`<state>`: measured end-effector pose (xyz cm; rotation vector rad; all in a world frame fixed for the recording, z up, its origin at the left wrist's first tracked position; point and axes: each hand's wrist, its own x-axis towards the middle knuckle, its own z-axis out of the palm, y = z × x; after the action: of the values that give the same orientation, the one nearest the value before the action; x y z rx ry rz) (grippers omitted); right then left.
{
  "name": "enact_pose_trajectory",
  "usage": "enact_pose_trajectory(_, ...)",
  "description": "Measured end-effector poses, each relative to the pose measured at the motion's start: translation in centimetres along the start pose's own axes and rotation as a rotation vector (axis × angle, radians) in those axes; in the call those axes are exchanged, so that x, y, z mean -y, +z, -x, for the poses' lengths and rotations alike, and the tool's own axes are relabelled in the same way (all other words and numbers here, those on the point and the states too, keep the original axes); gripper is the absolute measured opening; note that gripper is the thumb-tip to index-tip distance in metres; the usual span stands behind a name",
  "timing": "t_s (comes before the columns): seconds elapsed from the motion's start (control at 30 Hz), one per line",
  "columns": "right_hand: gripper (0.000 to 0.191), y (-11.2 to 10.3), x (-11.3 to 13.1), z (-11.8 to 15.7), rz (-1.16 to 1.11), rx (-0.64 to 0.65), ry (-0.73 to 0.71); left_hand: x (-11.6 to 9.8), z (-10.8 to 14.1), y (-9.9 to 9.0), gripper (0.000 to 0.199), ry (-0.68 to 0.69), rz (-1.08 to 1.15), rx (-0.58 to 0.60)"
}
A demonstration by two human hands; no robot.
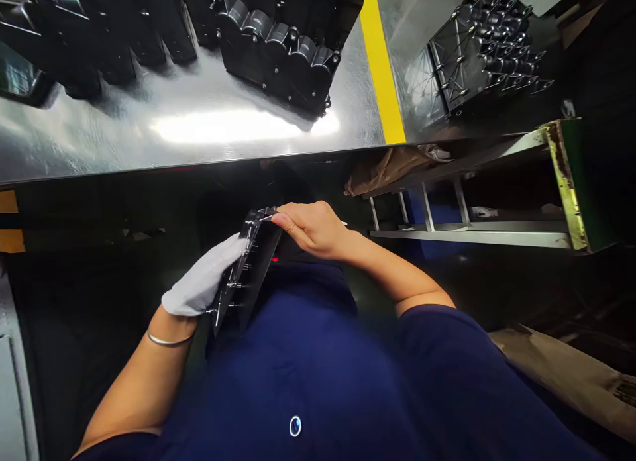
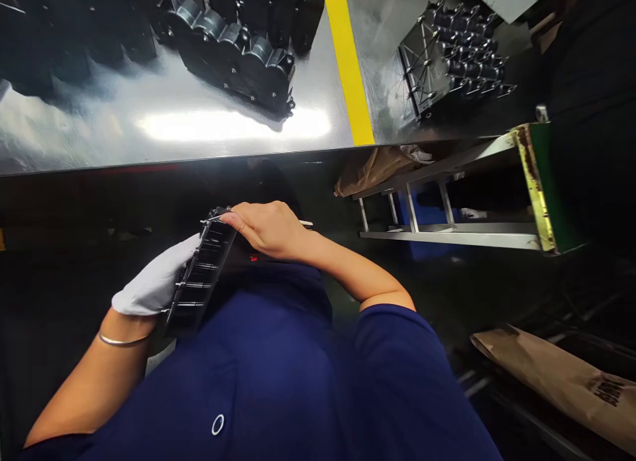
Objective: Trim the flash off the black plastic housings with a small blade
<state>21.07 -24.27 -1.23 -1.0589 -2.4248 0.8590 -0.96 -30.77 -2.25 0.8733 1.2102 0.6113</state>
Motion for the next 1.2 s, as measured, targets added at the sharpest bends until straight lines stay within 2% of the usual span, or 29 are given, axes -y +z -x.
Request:
enact_pose_trajectory(0.07, 0.046, -0.1, -0.1, -0.2, -0.025, -0.137, -0.060, -0.1, -0.5, 0.1, 0.049, 0.018, -0.034, -0.077)
enact_pose_trajectory(0.13, 0.045, -0.2, -0.2, -0.4, -0.007, -0.272, -0.064, -0.1, -0.6, 0.4, 0.055, 0.042, -0.101, -0.207)
enact_pose_trajectory(0.23, 0.039, -0.1, -0.2, -0.5, -0.038, -0.334, -0.057, 0.1, -0.5, 1.0, 0.060, 0.088, -0.275, -0.429)
enact_pose_trajectory(0.4, 0.029, 0.3, 0.2, -0.4, -0.131, -0.232, -0.123, 0.7, 0.0, 1.9, 0.062, 0.148, -0.384, -0.603)
enact_pose_trajectory(0.47, 0.030, 0.4, 0.5, -0.4, -0.231, -0.167, -0.043, 1.0, 0.2, 2.0, 0.060, 0.163, -0.352, -0.641)
enact_pose_trajectory(0.6, 0.045, 0.1, 1.0, -0.3, -0.572, -0.011, 0.125, 1.6, 0.7, 2.2, 0.060, 0.165, -0.335, -0.706)
enact_pose_trajectory(0.67, 0.042, -0.1, 1.0, -0.2, -0.638, 0.051, 0.082, 1.9, 0.8, 2.2, 0.062, 0.183, -0.308, -0.708)
enact_pose_trajectory(0.73, 0.036, -0.3, 1.0, -0.1, -0.647, 0.114, -0.038, 2.1, 0.8, 2.1, 0.062, 0.215, -0.220, -0.669)
enact_pose_trajectory(0.83, 0.036, -0.5, 0.8, 0.1, -0.533, 0.088, -0.145, 2.2, 0.8, 1.7, 0.058, 0.236, -0.155, -0.630)
enact_pose_trajectory(0.93, 0.044, -0.8, 0.5, 0.0, -0.202, -0.046, -0.144, 2.3, 1.1, 1.3, 0.057, 0.225, -0.309, -0.717)
enact_pose_trajectory(1.0, 0.052, -0.9, 0.3, 0.0, 0.026, -0.080, -0.182, 2.3, 1.5, 1.0, 0.061, 0.219, -0.402, -0.754)
enact_pose_trajectory(1.1, 0.060, -1.2, 0.3, 0.0, 0.229, -0.052, -0.233, 2.3, 1.8, 0.8, 0.068, 0.222, -0.456, -0.734)
enact_pose_trajectory(1.2, 0.062, -1.3, 0.3, 0.1, 0.304, 0.018, -0.283, 2.3, 1.9, 0.6, 0.069, 0.209, -0.491, -0.690)
